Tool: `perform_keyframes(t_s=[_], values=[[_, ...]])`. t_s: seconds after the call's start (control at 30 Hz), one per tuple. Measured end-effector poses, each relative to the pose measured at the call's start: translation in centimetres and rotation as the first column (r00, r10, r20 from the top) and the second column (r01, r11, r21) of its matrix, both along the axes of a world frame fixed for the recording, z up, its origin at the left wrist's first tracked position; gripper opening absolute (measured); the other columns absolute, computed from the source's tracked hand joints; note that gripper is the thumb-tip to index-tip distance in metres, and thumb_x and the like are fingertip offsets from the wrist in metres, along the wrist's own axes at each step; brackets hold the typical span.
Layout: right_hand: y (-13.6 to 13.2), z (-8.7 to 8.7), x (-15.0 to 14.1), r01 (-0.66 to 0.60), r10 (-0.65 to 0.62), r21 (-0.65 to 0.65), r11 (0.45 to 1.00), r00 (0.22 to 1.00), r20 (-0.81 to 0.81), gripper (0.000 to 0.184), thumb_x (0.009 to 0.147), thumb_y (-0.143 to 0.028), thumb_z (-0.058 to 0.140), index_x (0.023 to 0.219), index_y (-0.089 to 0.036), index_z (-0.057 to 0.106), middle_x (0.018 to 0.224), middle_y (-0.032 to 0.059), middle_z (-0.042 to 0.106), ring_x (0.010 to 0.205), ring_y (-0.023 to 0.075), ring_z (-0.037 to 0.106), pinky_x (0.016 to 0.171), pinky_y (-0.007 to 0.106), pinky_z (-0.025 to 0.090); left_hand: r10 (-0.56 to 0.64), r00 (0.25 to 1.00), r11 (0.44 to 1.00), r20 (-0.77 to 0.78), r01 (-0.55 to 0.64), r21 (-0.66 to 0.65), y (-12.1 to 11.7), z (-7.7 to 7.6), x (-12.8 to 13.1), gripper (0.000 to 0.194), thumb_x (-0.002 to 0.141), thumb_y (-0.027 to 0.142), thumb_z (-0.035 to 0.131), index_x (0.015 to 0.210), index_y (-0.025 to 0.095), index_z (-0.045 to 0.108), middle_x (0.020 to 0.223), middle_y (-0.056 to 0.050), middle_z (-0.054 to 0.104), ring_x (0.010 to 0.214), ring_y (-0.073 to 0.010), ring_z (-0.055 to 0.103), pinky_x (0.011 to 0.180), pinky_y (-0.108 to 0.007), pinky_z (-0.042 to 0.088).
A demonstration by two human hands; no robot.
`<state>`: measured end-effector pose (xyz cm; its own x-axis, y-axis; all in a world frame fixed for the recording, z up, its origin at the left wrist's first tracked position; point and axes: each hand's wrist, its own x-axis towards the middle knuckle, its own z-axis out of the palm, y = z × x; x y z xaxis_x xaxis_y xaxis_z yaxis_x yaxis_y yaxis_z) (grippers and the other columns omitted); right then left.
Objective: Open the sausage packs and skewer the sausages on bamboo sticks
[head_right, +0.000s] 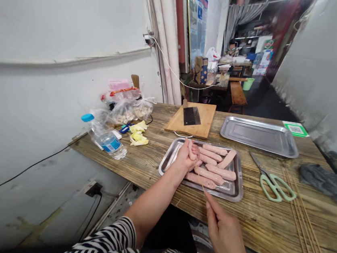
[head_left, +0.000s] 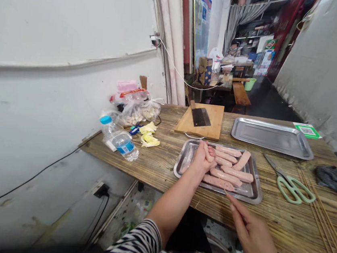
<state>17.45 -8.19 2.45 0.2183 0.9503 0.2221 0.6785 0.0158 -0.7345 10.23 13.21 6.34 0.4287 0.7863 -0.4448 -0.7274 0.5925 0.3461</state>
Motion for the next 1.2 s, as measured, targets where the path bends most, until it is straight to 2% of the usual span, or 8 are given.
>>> perform_keyframes(t_s=[0.13, 0.3, 0.43, 0.63, 0.93, 1.2], values=[[0.06, 0.33, 0.01, 0.010, -0.010, 0.013, 1.000, 1.000, -0.027, 0.042, 0.092, -0.036, 0.038, 0.122, -0.017, 0.061, 0.108, 0.0081, 0.068, 0.101, 0.0212, 0.064, 0.075, 0.026, 0.055, 0.033, 0.998, 0.999, -0.050, -0.031, 0.041, 0.06, -0.10, 0.13, 0.035, 0.087, 0.049, 0.048, 0.078, 0.015, 0.046, 0.056, 0.004, 0.036, 0.042, -0.0042, 0.032, 0.040, -0.012, 0.028], [-0.20, 0.75, -0.06, 0.006, -0.005, 0.009, 1.000, 0.999, -0.035, 0.042, 0.091, -0.036, 0.039, 0.121, -0.017, 0.062, 0.106, 0.0078, 0.068, 0.095, 0.0204, 0.066, 0.073, 0.025, 0.056, 0.065, 0.996, 0.997, -0.066, -0.062, 0.046, 0.04, -0.05, 0.27, 0.034, 0.090, 0.048, 0.043, 0.079, 0.016, 0.046, 0.055, 0.004, 0.036, 0.041, -0.0047, 0.033, 0.039, -0.013, 0.028], [-0.04, 0.93, -0.06, 0.022, -0.022, 0.023, 0.999, 0.999, -0.027, 0.043, 0.091, -0.037, 0.039, 0.119, -0.016, 0.063, 0.104, 0.0083, 0.069, 0.096, 0.0200, 0.066, 0.073, 0.024, 0.055, 0.094, 0.991, 0.991, -0.091, -0.085, 0.103, -0.08, -0.13, 0.38, 0.032, 0.090, 0.047, 0.044, 0.085, 0.016, 0.048, 0.056, 0.004, 0.038, 0.041, -0.0051, 0.035, 0.039, -0.014, 0.029], [0.37, 0.82, 0.12, 0.020, -0.020, -0.008, 1.000, 1.000, -0.008, 0.043, 0.090, -0.036, 0.038, 0.118, -0.017, 0.064, 0.091, 0.0065, 0.072, 0.097, 0.0212, 0.066, 0.068, 0.025, 0.056, 0.085, 0.991, 0.986, -0.100, -0.069, 0.149, -0.17, -0.29, 0.44, 0.036, 0.087, 0.052, 0.045, 0.089, 0.017, 0.048, 0.057, 0.004, 0.040, 0.042, -0.0055, 0.037, 0.040, -0.013, 0.029], [0.14, 0.76, 0.08, 0.020, -0.020, 0.006, 1.000, 1.000, -0.016, 0.043, 0.091, -0.037, 0.038, 0.119, -0.016, 0.063, 0.104, 0.0082, 0.069, 0.093, 0.0206, 0.067, 0.070, 0.026, 0.056, 0.091, 0.989, 0.981, -0.118, -0.069, 0.181, -0.07, -0.55, 0.41, 0.037, 0.085, 0.053, 0.049, 0.090, 0.017, 0.049, 0.058, 0.004, 0.042, 0.043, -0.0049, 0.039, 0.040, -0.014, 0.029], [-0.17, 0.15, 0.15, 0.008, -0.008, -0.021, 1.000, 1.000, -0.013, 0.045, 0.092, -0.037, 0.036, 0.122, -0.013, 0.061, 0.112, 0.0069, 0.065, 0.101, 0.0198, 0.064, 0.075, 0.025, 0.055, 0.090, 0.990, 0.975, -0.109, -0.065, 0.211, 0.05, -0.97, 0.46, 0.032, 0.090, 0.048, 0.042, 0.095, 0.017, 0.049, 0.057, 0.004, 0.042, 0.042, -0.0060, 0.040, 0.041, -0.014, 0.030]])
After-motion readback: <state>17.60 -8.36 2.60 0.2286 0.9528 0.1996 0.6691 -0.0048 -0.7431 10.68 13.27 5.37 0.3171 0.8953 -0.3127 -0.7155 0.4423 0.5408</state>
